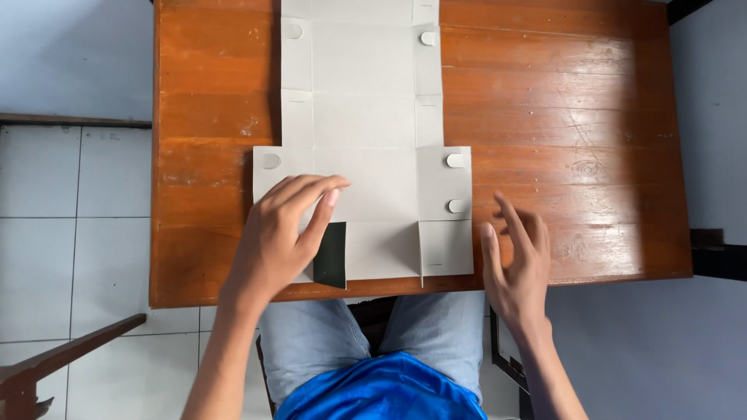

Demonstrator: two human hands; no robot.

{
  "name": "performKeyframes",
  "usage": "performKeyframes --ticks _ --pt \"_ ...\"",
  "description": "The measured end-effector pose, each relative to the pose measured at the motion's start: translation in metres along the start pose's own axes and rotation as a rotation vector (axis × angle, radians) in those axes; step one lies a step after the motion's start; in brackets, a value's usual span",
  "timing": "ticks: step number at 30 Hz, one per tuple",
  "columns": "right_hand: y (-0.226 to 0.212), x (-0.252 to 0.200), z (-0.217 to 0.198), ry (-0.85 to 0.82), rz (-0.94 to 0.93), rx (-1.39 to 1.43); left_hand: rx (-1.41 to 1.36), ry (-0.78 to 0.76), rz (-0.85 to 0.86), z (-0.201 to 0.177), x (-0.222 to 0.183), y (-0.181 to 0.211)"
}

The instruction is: Assembling a cardboard box by folding a flat template along pre-scored lines and tucking in tabs.

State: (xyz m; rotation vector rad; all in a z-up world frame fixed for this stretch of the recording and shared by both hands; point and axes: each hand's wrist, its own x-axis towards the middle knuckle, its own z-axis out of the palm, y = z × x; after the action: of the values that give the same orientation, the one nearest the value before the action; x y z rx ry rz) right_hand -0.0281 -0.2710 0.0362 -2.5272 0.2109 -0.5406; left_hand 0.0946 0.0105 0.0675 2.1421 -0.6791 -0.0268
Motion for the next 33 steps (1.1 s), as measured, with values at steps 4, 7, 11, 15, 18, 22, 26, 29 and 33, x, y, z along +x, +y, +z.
performKeyframes --ticks 4,7,11,15,18,22,26,29,33 --pt "0.011 0.017 0.013 -0.036 -0.055 -0.042 -0.147 -0.204 -0.022 0.008 0.045 -0.011" --pt "-0.006 0.023 0.017 -0.086 -0.070 -0.079 -0.068 -0.333 -0.035 0.023 0.067 -0.025" --pt "-0.020 0.018 0.016 -0.160 -0.032 -0.167 0.088 -0.437 0.023 0.032 0.076 -0.028" --pt "-0.029 0.021 0.017 -0.128 -0.076 -0.180 0.117 -0.423 0.039 0.036 0.075 -0.032" --pt "-0.023 0.022 0.023 -0.155 0.023 -0.053 0.110 -0.414 0.044 0.037 0.074 -0.033" --pt "-0.008 0.018 0.028 -0.097 0.071 -0.138 0.107 -0.430 0.030 0.034 0.075 -0.032" --pt "-0.011 0.018 0.030 -0.141 0.033 -0.203 0.115 -0.450 0.036 0.035 0.076 -0.032" --pt "-0.017 0.016 0.031 -0.144 -0.007 -0.265 0.125 -0.449 0.039 0.035 0.075 -0.032" --pt "-0.021 0.017 0.030 -0.126 -0.034 -0.263 0.146 -0.442 0.051 0.036 0.075 -0.033"
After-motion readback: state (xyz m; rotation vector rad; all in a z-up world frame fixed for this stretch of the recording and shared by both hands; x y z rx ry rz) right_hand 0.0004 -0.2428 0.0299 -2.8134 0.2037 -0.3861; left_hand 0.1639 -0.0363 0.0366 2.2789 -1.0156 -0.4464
